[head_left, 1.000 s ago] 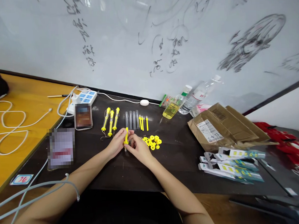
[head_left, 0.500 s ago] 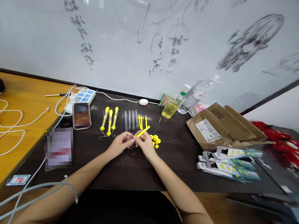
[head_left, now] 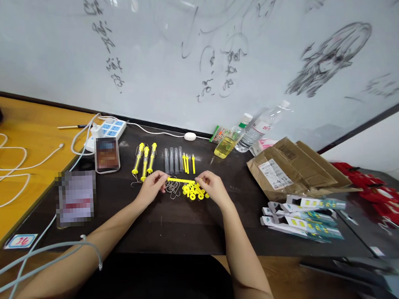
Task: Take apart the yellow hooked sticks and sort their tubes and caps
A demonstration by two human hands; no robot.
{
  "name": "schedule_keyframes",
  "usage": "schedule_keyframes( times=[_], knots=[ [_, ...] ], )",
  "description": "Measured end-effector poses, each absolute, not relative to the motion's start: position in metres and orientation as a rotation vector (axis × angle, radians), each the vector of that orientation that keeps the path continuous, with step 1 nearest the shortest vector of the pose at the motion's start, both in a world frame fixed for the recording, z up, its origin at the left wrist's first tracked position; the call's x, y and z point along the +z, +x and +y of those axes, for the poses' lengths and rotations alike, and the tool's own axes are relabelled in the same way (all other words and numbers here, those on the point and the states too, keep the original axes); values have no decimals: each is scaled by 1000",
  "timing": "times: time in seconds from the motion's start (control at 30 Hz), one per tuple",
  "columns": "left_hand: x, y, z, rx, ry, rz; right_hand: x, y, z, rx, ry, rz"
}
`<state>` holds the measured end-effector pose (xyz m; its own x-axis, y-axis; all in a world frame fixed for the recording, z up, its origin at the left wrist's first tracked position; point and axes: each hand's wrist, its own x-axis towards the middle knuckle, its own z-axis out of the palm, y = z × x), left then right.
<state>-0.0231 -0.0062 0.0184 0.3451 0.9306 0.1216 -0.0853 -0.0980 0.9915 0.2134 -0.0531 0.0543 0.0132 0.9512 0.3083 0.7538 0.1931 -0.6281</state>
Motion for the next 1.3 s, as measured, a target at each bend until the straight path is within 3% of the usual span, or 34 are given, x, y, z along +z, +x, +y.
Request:
schedule_keyframes(
  times=[0.13, 0.27, 0.6, 0.7, 0.9, 1.3],
  knots=[
    [14, -23, -4, 1042, 1403, 849, 50, 202, -57, 120, -1716, -2200],
    [15, -24, -5, 1042, 1462, 875, 52, 198, -58, 5, -1802, -2272],
    [19, -22, -15, 1040, 1580, 884, 71, 159, -67, 64, -1491, -2426],
    [18, -21, -13, 1102, 1427, 826, 71, 170, -51, 112, -1609, -2335],
    [20, -21, -17, 1046, 1492, 832, 61, 240, 12, 195, -2242, -1829],
    [24, -25, -24, 784, 2119, 829, 27, 242, 41, 184, -2247, -1839]
  ],
)
